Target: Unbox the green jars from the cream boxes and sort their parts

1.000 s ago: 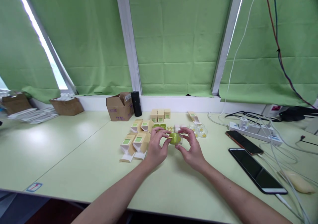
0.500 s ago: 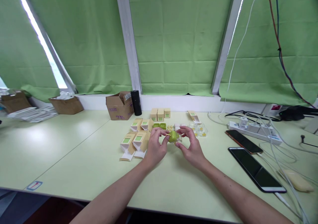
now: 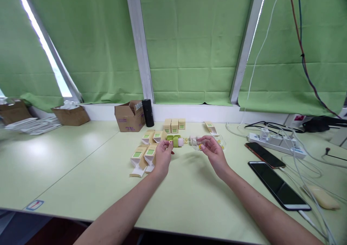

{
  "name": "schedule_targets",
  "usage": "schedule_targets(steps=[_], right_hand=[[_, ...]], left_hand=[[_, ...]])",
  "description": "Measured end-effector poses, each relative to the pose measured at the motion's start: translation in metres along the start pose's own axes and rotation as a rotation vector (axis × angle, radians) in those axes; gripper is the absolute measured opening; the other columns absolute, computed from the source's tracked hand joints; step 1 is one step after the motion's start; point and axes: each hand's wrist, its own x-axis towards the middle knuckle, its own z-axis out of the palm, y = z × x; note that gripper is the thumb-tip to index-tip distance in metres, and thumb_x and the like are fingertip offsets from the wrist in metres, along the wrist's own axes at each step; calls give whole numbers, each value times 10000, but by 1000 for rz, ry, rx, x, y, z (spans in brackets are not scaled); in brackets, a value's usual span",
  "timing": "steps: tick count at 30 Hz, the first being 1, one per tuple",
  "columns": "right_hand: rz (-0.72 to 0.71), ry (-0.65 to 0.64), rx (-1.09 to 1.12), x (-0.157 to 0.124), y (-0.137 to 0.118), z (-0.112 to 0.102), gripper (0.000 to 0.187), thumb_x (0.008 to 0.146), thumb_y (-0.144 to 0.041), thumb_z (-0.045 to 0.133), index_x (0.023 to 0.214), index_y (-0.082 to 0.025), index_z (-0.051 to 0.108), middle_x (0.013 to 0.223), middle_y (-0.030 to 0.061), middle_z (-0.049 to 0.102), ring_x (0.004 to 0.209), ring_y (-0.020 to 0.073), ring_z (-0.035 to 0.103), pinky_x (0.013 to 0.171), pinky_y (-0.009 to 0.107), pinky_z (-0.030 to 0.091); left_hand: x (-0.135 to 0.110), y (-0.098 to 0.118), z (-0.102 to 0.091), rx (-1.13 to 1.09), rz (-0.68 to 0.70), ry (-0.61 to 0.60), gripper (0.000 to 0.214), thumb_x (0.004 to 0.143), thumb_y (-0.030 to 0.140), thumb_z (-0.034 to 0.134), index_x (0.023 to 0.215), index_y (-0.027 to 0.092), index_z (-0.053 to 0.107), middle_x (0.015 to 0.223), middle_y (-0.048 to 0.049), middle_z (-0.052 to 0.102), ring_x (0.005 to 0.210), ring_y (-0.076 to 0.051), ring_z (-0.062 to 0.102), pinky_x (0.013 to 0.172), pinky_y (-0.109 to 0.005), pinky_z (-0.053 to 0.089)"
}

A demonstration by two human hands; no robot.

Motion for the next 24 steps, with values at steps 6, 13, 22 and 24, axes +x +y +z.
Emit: schedule_targets(steps=[6,13,22,24], right_hand=[[4,73,-103,18,-13,-26,411,745,-589,797,833,-221,636,1224,90,656,978,226,664,847,370,528],[-82,145,-939,31,-34,-74,118,797,-355,720,799,-265,795,889,39,617,817,201,594,714,324,442],[298,13,-1530,33,-50,-95,219,772,-133,621,803,-234,813,856,108,770,773,239,681,645,291,411],[357,-42,-1553,34,-46,-96,222,757,-111,627,817,-219,811,866,125,768,781,249,698,666,296,437]], left_hand=[[-2,1,1,-29,-46,-4,415,669,503,824,750,193,559,666,30,560,618,-114,496,558,-239,453],[-1,-1,1,-12,-44,-3,412,674,513,812,778,189,578,677,22,574,632,-119,508,558,-236,457],[-2,0,1,-5,-46,-19,400,680,501,810,776,187,581,685,18,586,630,-121,521,554,-235,463],[-2,0,1,-7,-49,-20,392,681,491,814,770,188,581,680,18,590,626,-122,522,553,-237,461]])
